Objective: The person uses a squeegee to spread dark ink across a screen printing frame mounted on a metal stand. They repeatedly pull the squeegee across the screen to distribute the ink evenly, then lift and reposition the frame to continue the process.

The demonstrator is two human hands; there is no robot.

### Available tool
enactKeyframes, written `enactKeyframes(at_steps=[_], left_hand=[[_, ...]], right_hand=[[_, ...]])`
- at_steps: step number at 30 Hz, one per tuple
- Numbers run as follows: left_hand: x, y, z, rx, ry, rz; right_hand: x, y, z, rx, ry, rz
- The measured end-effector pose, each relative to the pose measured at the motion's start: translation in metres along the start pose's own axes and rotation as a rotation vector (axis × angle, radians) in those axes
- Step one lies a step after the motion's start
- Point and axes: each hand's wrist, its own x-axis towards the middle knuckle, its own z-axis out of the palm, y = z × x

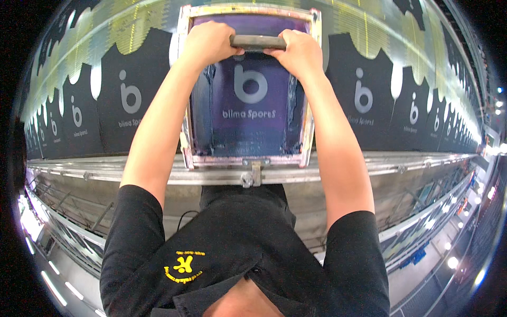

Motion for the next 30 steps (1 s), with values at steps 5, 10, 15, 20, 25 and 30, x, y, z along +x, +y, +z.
enactKeyframes(at_steps=[5, 10, 15, 20, 25, 30], left_hand=[[-0.145, 0.059, 0.033, -0.046, -0.078, -0.001], [-0.202, 0.086, 0.041, -0.178, -0.104, 0.028], [-0.167, 0.096, 0.039, -0.156, -0.264, 0.027], [-0.135, 0.075, 0.039, -0.316, -0.699, -0.041], [-0.103, 0.043, 0.003, -0.435, -0.708, -0.013], [-0.039, 0.017, -0.042, -0.226, -0.282, 0.156]], right_hand=[[-0.154, -0.024, 0.019, 0.038, 0.051, -0.175], [-0.217, -0.027, 0.011, 0.143, -0.006, -0.179], [-0.203, -0.007, 0.006, 0.189, -0.195, -0.040], [-0.183, -0.002, 0.009, 0.357, -0.512, 0.144], [-0.156, 0.032, -0.016, 0.633, -0.041, 0.353], [-0.150, 0.098, -0.007, 0.485, 0.369, 0.723]])
